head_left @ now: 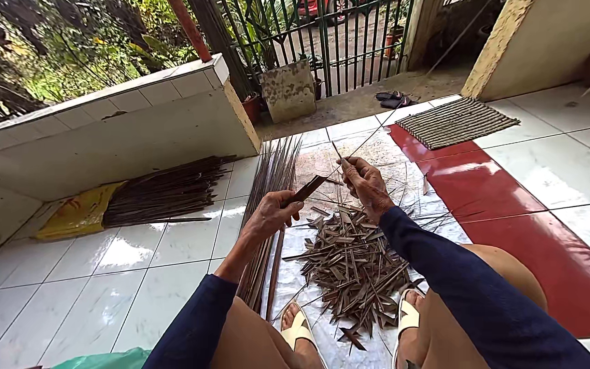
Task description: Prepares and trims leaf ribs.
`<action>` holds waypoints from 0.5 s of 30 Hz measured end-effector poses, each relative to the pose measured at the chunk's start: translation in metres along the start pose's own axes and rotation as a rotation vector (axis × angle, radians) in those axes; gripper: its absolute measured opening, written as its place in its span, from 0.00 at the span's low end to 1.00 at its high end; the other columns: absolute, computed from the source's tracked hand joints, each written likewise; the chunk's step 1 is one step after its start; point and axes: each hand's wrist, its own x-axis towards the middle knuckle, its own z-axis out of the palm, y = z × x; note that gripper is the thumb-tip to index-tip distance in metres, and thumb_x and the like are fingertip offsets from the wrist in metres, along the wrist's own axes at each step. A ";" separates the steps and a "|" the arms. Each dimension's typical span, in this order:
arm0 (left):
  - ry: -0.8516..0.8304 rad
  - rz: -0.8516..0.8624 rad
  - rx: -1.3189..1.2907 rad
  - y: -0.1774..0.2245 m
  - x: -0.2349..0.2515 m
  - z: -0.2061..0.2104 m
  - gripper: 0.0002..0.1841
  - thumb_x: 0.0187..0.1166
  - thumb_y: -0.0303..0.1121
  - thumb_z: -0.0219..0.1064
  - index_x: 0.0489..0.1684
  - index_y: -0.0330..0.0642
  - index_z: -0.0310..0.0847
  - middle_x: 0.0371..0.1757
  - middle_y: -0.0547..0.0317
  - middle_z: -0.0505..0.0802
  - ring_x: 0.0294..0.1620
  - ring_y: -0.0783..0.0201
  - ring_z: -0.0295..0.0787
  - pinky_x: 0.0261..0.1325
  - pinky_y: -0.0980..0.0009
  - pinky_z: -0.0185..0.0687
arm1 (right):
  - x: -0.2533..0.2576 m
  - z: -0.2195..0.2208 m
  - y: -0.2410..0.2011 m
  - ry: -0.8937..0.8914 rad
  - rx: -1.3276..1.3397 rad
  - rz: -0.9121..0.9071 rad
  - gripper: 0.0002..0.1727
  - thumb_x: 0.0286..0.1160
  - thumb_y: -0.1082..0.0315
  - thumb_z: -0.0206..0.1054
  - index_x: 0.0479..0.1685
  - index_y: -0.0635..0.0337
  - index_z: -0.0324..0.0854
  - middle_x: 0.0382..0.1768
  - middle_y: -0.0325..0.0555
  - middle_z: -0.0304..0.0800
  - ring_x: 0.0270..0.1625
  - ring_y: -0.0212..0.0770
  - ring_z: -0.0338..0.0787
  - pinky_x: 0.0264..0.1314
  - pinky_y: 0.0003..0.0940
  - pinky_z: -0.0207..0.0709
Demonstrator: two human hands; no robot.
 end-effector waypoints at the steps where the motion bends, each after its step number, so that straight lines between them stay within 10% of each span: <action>1: 0.027 0.003 -0.002 0.000 -0.001 -0.001 0.11 0.88 0.38 0.66 0.48 0.40 0.89 0.29 0.55 0.94 0.16 0.67 0.82 0.19 0.75 0.76 | -0.001 0.000 0.001 0.002 -0.037 0.012 0.17 0.90 0.54 0.60 0.65 0.53 0.84 0.28 0.38 0.80 0.21 0.32 0.70 0.20 0.25 0.61; 6: 0.173 0.012 0.035 0.000 0.003 -0.002 0.11 0.87 0.37 0.67 0.41 0.40 0.93 0.24 0.56 0.93 0.12 0.69 0.78 0.17 0.75 0.72 | -0.016 0.013 0.009 -0.163 -0.291 -0.093 0.18 0.90 0.52 0.60 0.63 0.52 0.87 0.28 0.39 0.85 0.27 0.35 0.80 0.32 0.35 0.76; 15: 0.345 0.040 0.371 0.005 0.007 0.010 0.14 0.88 0.41 0.65 0.35 0.48 0.93 0.21 0.65 0.91 0.21 0.68 0.84 0.33 0.63 0.82 | -0.041 0.039 0.007 -0.349 -0.376 -0.117 0.17 0.90 0.53 0.60 0.64 0.48 0.89 0.27 0.35 0.83 0.24 0.31 0.76 0.31 0.31 0.73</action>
